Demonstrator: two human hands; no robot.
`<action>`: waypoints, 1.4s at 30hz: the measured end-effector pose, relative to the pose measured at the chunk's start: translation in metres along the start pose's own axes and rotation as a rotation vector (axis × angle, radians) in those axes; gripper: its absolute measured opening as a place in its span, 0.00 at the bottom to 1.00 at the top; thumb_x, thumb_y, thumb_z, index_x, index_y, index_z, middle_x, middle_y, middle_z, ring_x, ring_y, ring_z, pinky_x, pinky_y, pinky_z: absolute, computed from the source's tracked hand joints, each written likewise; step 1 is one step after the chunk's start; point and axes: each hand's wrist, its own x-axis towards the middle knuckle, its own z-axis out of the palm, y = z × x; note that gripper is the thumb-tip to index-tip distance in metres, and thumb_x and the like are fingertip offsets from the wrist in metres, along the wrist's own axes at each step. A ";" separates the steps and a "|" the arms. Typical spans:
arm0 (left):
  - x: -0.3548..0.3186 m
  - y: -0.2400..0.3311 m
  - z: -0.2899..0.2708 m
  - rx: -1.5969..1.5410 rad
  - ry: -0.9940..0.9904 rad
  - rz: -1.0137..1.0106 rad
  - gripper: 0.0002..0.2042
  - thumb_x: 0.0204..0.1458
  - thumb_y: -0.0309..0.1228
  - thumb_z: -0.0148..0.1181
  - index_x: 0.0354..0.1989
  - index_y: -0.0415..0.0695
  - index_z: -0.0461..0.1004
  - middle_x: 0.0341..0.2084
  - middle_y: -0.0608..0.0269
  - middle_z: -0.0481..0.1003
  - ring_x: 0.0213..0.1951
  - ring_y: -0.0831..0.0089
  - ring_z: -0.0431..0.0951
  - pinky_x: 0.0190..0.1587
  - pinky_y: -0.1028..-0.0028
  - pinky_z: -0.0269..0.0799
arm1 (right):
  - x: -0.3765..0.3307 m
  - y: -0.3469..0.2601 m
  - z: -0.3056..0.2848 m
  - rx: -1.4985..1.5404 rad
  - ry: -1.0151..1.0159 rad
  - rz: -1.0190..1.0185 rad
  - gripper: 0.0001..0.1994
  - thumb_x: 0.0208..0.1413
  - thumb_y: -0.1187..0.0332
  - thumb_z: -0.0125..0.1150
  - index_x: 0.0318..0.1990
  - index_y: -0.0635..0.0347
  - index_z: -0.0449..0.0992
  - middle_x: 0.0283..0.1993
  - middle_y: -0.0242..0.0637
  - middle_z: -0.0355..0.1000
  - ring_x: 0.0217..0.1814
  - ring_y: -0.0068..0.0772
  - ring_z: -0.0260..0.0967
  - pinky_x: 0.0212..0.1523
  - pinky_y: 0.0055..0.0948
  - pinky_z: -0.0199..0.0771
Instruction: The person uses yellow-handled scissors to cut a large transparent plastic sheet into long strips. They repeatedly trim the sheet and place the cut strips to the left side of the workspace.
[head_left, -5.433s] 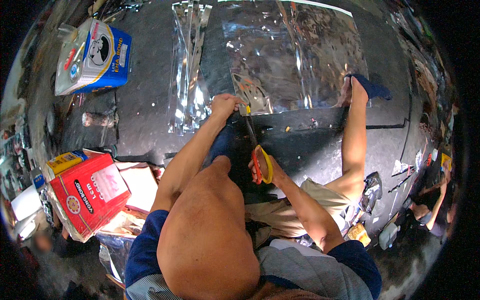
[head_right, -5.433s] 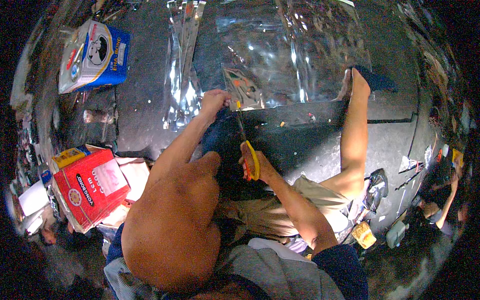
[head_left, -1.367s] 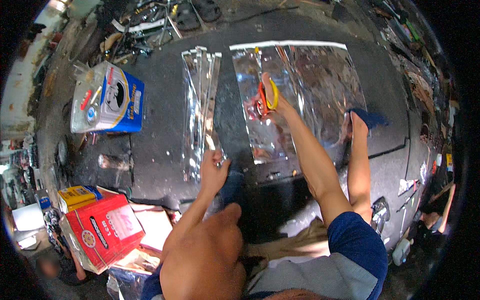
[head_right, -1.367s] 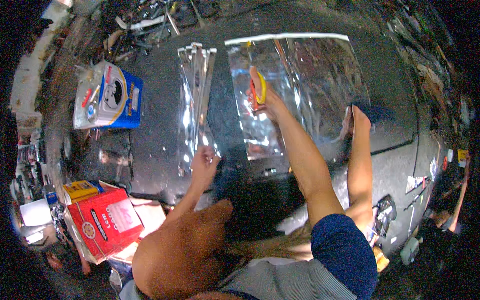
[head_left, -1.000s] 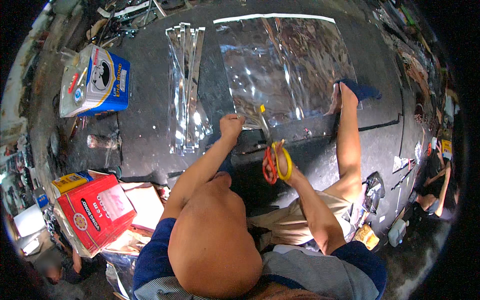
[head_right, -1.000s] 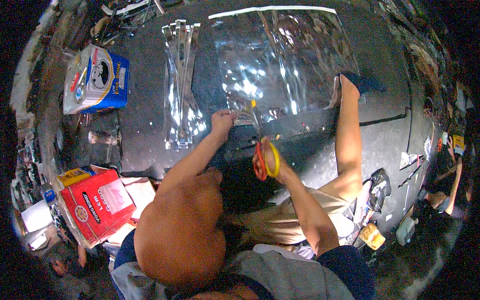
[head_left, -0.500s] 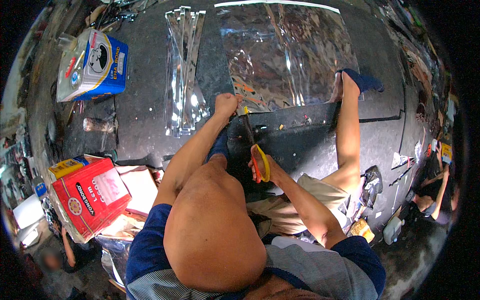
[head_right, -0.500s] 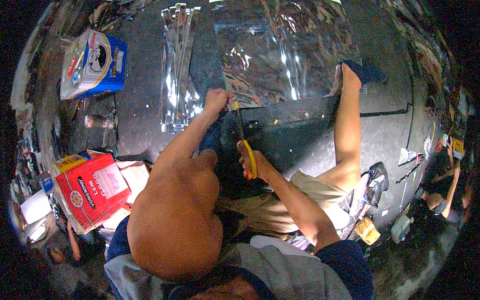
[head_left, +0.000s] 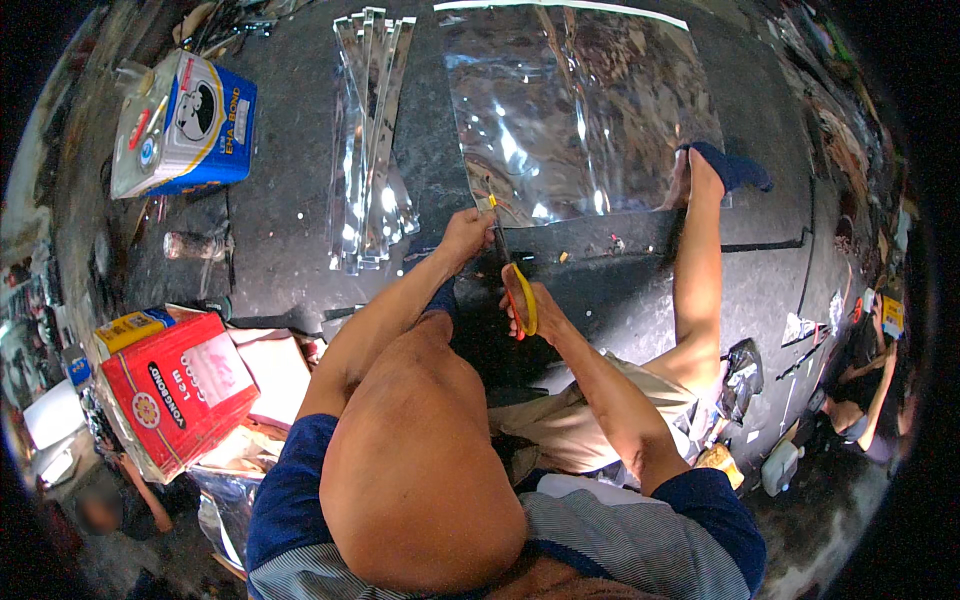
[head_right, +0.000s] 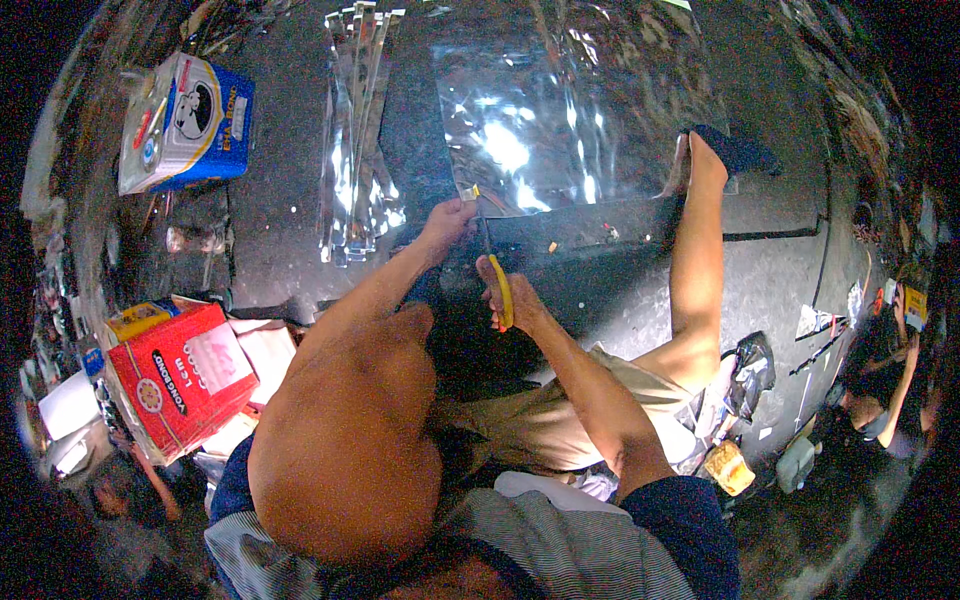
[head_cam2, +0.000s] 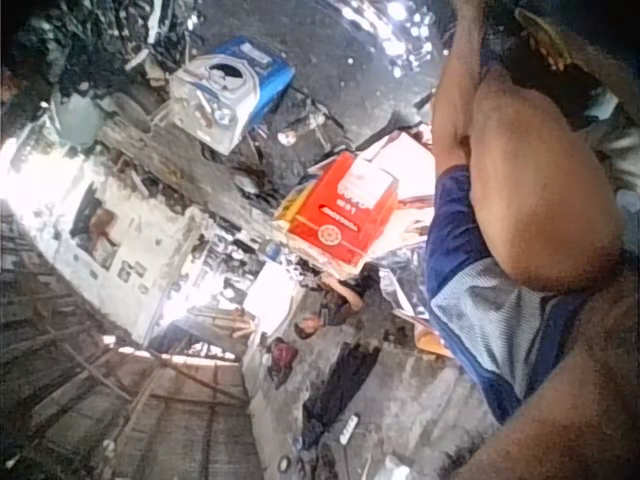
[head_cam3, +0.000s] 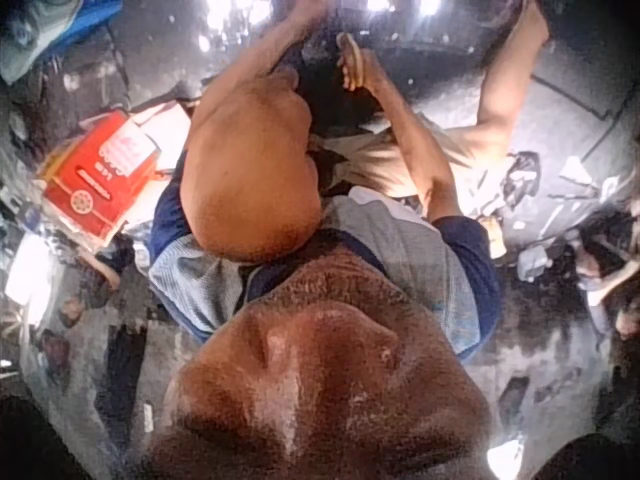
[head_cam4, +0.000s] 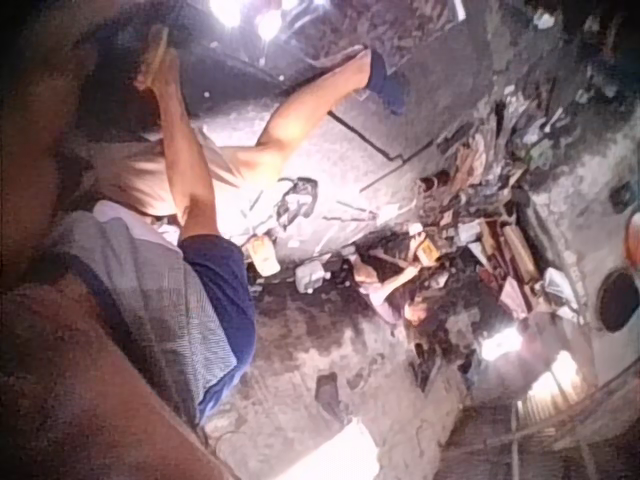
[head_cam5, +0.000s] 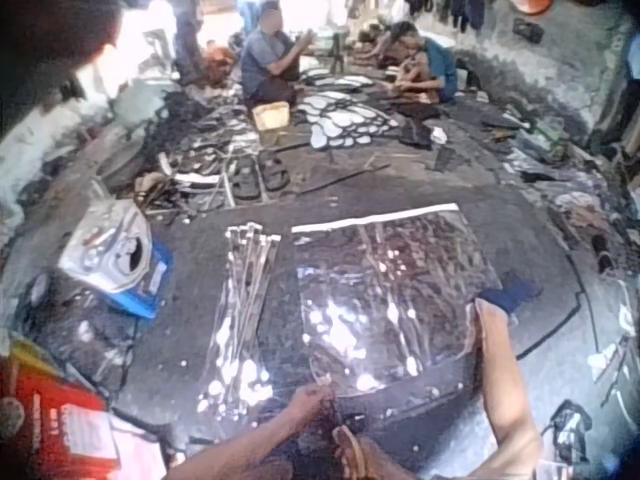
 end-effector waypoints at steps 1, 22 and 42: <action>0.000 -0.006 -0.001 -0.021 -0.032 0.035 0.12 0.55 0.39 0.54 0.28 0.42 0.70 0.16 0.67 0.68 0.17 0.76 0.69 0.15 0.76 0.60 | 0.001 -0.001 0.001 -0.006 0.005 -0.002 0.43 0.41 0.23 0.43 0.24 0.65 0.68 0.15 0.33 0.60 0.14 0.30 0.65 0.17 0.30 0.71; -0.017 0.001 0.003 -0.195 -0.045 0.077 0.08 0.57 0.31 0.52 0.28 0.43 0.72 0.17 0.73 0.64 0.19 0.84 0.60 0.21 0.79 0.54 | -0.002 -0.014 0.011 0.020 0.053 -0.141 0.41 0.42 0.24 0.43 0.19 0.65 0.64 0.10 0.31 0.55 0.08 0.27 0.58 0.09 0.28 0.61; -0.069 0.072 0.002 -0.043 -0.093 0.100 0.10 0.61 0.35 0.48 0.34 0.42 0.71 0.18 0.73 0.64 0.21 0.84 0.62 0.23 0.80 0.58 | 0.116 -0.145 -0.013 -0.545 0.211 -0.544 0.34 0.60 0.39 0.31 0.33 0.65 0.72 0.22 0.56 0.67 0.25 0.51 0.69 0.31 0.44 0.65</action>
